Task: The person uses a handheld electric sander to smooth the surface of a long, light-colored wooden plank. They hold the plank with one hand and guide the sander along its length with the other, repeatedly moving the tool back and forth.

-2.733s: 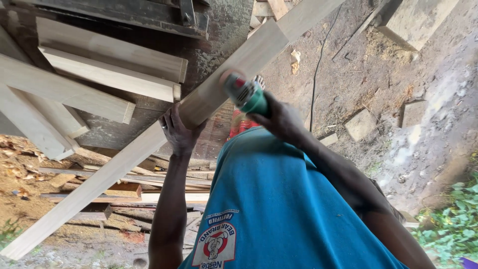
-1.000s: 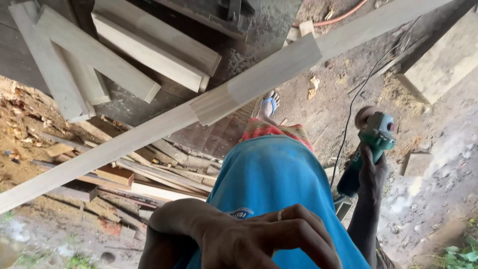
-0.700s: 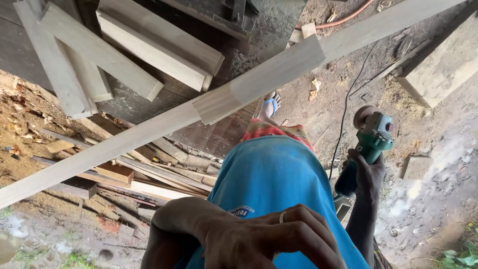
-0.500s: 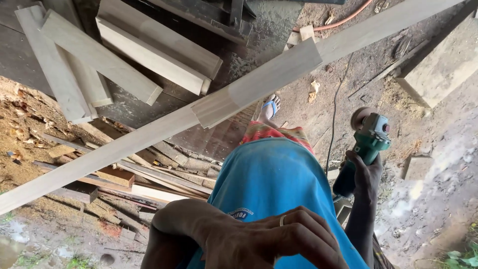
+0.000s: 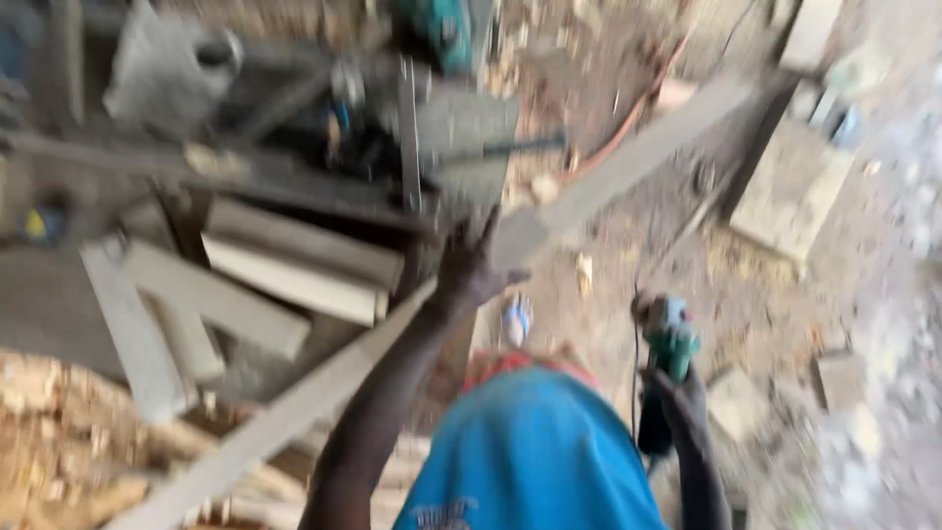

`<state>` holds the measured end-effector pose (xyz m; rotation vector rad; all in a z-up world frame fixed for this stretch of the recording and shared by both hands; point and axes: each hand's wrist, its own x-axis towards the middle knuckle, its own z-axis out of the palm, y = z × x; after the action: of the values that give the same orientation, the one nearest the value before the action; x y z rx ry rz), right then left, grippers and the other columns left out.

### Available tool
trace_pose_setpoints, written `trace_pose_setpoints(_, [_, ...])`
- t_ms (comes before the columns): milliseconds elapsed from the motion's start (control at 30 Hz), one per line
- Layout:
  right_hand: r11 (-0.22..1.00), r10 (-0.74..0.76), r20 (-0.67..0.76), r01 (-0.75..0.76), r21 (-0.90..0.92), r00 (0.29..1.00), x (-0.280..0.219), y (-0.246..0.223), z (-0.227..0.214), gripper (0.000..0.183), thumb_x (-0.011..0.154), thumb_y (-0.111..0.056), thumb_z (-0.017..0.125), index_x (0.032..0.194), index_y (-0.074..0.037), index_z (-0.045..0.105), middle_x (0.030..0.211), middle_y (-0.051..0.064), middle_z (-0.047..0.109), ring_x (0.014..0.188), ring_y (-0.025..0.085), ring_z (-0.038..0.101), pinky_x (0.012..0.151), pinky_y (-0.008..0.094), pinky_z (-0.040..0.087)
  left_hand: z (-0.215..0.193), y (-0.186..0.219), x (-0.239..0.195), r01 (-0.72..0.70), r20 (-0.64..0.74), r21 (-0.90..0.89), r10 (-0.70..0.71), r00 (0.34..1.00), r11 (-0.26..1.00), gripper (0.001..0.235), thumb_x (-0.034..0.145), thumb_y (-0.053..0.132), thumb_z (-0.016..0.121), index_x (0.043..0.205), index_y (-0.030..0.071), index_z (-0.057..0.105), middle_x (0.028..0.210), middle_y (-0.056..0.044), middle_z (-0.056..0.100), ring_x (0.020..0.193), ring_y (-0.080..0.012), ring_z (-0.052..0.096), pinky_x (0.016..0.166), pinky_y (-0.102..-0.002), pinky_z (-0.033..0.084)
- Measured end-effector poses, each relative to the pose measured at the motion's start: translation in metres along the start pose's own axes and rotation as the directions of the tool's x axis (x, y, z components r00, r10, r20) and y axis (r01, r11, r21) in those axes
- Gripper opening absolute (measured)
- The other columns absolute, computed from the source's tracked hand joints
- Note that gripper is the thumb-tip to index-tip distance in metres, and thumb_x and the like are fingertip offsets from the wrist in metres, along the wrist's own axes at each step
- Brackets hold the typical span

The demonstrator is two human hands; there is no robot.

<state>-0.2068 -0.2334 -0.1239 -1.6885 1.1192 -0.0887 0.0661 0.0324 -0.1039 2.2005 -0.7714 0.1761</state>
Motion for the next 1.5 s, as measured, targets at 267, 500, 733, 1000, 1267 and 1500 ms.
trace_pose_setpoints(267, [0.935,0.355,-0.026,-0.355,0.002,0.935,-0.017,-0.044,0.004,0.046,0.079,-0.013,0.082,0.119,0.001,0.063,0.083,0.027,0.069,0.068,0.038,0.068,0.067,0.047,0.052,0.054,-0.054,0.020,0.223,0.373,0.260,-0.311,0.874,0.939,0.109,0.064,0.026,0.097,0.155,0.020,0.038,0.114,-0.017,0.068,0.099,-0.0330,0.066,0.079,-0.041,0.061])
trace_pose_setpoints(500, [0.965,0.263,0.040,-0.264,0.000,0.964,-0.016,-0.034,-0.002,0.047,0.079,-0.021,0.078,0.118,-0.002,0.062,0.083,0.020,0.067,0.067,0.031,0.065,0.063,0.043,0.053,-0.087,-0.076,0.085,0.455,0.046,-0.090,-0.453,0.890,0.886,0.116,0.070,0.036,0.096,0.159,0.030,0.021,0.124,-0.009,0.070,0.095,-0.0276,0.073,0.062,-0.039,0.065])
trace_pose_setpoints(733, [0.977,0.210,0.101,-0.212,0.011,0.972,-0.012,-0.036,0.002,0.047,0.079,-0.023,0.076,0.118,-0.004,0.058,0.086,0.016,0.063,0.069,0.028,0.062,0.064,0.041,0.054,-0.152,-0.052,-0.024,0.491,0.096,-0.867,-0.940,0.327,0.082,0.081,0.078,0.054,0.076,0.142,0.007,0.055,0.118,-0.011,0.067,0.100,-0.0233,0.070,0.075,-0.033,0.069])
trace_pose_setpoints(1000, [0.986,0.156,0.083,-0.160,0.041,0.984,-0.005,-0.043,0.009,0.050,0.070,-0.019,0.094,0.101,0.000,0.060,0.074,0.020,0.064,0.061,0.032,0.068,0.057,0.045,0.060,-0.075,-0.031,-0.179,0.075,0.316,-0.949,-0.937,0.151,-0.307,0.046,0.093,0.052,0.075,0.122,0.018,0.065,0.115,-0.005,0.072,0.100,-0.0249,0.074,0.105,-0.047,0.060])
trace_pose_setpoints(1267, [0.993,0.094,0.147,-0.083,-0.082,0.985,0.003,-0.067,0.021,0.050,0.073,-0.027,0.093,0.103,-0.004,0.061,0.070,0.019,0.066,0.062,0.031,0.069,0.062,0.042,0.055,-0.025,-0.028,-0.210,0.096,0.333,-0.942,-0.934,0.129,-0.322,0.048,0.092,0.047,0.077,0.125,0.017,0.060,0.120,-0.006,0.072,0.108,-0.0267,0.071,0.111,-0.048,0.054])
trace_pose_setpoints(1500, [0.980,0.017,0.190,0.021,-0.196,0.982,-0.001,-0.081,0.023,0.056,0.075,-0.032,0.092,0.116,-0.009,0.062,0.091,0.012,0.064,0.082,0.025,0.062,0.078,0.043,0.048,-0.027,-0.049,-0.243,0.388,0.391,-0.861,-0.916,0.090,-0.329,0.050,0.093,0.052,0.077,0.109,0.005,0.069,0.103,-0.017,0.075,0.094,-0.0289,0.075,0.098,-0.048,0.061])
